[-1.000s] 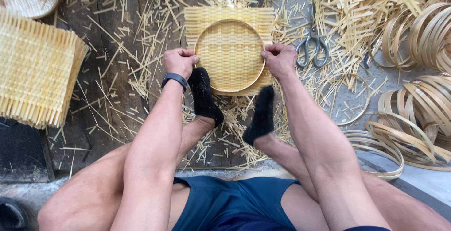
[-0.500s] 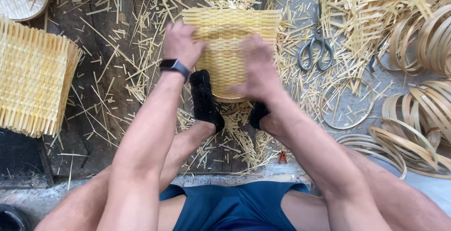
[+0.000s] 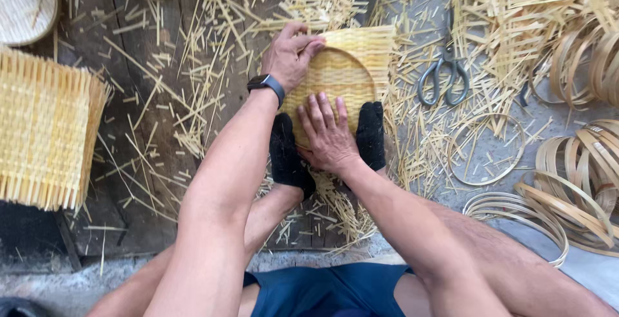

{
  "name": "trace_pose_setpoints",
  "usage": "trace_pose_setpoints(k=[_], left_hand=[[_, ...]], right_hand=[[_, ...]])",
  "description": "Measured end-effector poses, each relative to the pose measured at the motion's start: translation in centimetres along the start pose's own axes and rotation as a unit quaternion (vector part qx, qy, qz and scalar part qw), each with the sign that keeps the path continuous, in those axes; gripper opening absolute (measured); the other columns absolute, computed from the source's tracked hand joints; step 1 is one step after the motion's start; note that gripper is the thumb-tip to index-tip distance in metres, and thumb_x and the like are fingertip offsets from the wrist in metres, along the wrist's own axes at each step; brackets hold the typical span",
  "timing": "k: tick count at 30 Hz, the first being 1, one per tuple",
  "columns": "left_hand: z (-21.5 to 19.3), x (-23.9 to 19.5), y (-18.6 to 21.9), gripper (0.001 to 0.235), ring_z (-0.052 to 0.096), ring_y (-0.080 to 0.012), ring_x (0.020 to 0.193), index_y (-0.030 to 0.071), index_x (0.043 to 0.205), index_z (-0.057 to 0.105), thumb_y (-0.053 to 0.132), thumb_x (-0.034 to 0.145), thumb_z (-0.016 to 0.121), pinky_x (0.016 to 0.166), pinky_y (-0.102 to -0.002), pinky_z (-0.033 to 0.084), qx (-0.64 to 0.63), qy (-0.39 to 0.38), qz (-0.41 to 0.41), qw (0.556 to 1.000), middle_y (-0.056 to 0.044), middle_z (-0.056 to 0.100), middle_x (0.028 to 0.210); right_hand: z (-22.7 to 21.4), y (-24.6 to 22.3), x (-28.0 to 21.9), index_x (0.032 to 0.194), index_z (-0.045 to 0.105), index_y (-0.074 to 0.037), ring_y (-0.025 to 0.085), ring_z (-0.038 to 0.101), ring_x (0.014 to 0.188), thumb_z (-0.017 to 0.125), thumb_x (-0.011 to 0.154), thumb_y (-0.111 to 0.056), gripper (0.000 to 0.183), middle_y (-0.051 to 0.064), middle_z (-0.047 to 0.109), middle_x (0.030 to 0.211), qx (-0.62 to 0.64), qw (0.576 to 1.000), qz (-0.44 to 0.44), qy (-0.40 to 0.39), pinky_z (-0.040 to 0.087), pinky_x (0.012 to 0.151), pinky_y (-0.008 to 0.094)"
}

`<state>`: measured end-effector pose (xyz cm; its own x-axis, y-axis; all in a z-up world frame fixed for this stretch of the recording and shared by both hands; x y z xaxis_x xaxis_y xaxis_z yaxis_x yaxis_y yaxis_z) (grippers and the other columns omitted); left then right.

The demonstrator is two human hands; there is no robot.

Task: The person sits on the floor and repeatedly trims the excess woven bamboo strips from the edges of a round basket using shears. The person holds the basket steady with one hand while cutting the protruding strips flush with the rim, then stacks the finished basket with others.

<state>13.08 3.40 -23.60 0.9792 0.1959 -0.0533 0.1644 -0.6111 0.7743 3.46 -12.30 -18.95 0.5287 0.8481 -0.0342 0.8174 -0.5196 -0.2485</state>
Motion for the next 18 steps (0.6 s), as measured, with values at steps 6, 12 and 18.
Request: trace_pose_setpoints(k=[6,12,18], left_hand=[[0.4,-0.5,0.2,0.027,0.064,-0.0295,0.111,0.024,0.101,0.080,0.044,0.101,0.062,0.086,-0.042,0.055,0.091,0.014,0.056,0.994,-0.002,0.066,0.121],[1.8,0.8,-1.6,0.036,0.067,-0.0289,0.072,0.010,0.090,0.074,0.041,0.104,0.061,0.066,-0.042,0.052,-0.014,-0.052,-0.087,0.995,-0.010,0.070,0.080],[4.6,2.2,-6.2,0.050,0.046,-0.0098,0.051,0.005,0.065,0.069,0.048,0.090,0.077,0.050,-0.030,0.040,-0.157,-0.135,-0.241,0.948,-0.001,0.058,0.057]], right_hand=[[-5.6,9.0,4.5,0.130,0.068,-0.008,0.031,0.059,0.128,0.072,0.094,-0.020,0.038,0.012,0.068,0.132,0.151,0.976,0.037,0.153,0.045,0.109,0.045],[0.5,16.0,7.0,0.100,0.076,-0.005,0.018,0.064,0.066,0.068,0.102,-0.021,0.018,0.010,0.070,0.075,0.372,0.897,0.224,0.083,0.052,0.062,0.035],[3.0,16.3,5.5,0.094,0.076,-0.004,0.017,0.057,0.063,0.068,0.102,-0.024,0.023,0.009,0.069,0.071,0.415,0.867,0.273,0.030,0.047,0.058,0.035]])
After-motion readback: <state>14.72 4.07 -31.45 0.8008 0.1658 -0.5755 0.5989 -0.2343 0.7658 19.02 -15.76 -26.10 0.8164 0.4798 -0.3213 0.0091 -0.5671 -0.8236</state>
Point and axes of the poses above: each hand's wrist, its own x-axis towards the middle knuckle, its own z-axis out of the palm, y = z × x, the point moved 6 cm from there along x, towards the middle knuckle
